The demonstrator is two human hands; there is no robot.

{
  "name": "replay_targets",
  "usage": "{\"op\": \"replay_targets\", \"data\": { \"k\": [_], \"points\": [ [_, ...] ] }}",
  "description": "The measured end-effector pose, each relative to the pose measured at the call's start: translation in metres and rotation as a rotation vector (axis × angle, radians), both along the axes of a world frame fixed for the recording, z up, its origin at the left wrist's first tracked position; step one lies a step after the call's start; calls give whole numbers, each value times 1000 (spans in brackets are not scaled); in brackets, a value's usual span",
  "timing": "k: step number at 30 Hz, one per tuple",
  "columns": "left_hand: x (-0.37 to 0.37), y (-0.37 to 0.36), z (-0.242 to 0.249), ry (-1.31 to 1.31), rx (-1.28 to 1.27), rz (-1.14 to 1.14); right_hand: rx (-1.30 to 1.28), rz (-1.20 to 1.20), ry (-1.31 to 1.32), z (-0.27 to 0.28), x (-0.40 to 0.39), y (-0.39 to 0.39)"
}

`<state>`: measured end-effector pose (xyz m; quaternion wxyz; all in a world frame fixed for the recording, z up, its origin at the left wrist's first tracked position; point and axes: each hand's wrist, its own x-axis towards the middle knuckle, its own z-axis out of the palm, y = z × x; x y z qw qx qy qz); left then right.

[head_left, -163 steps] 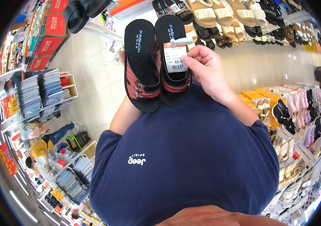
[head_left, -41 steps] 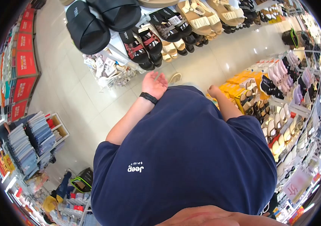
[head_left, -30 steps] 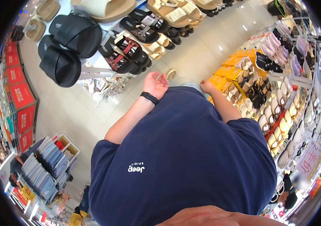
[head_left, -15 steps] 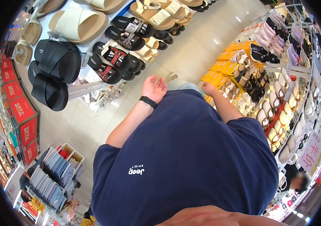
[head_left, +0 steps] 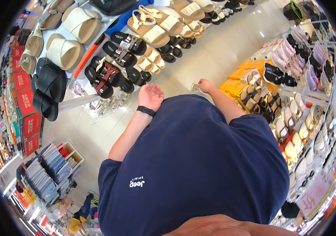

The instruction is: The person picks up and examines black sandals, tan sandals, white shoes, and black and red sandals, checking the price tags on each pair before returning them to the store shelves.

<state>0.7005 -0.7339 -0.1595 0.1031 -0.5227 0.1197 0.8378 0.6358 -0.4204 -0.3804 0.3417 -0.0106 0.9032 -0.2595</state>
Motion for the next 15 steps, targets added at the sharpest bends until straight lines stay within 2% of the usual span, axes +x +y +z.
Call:
{"op": "replay_targets", "data": {
  "k": [3,6,10,12,15],
  "points": [
    [-29,50,0,60,6,-8,-55,44,-12,12,-38,34],
    [-58,98,-1,87,-47,-37,-60,12,3,-23,-69,93],
    [-80,146,2,55,-74,-2,131,1,-43,-82,-96,189],
    [-82,159,8,61,-95,30,252,44,-45,-88,-103,222],
    [-77,168,8,48,-89,114,262,99,-98,-77,-126,232]
  ]
}}
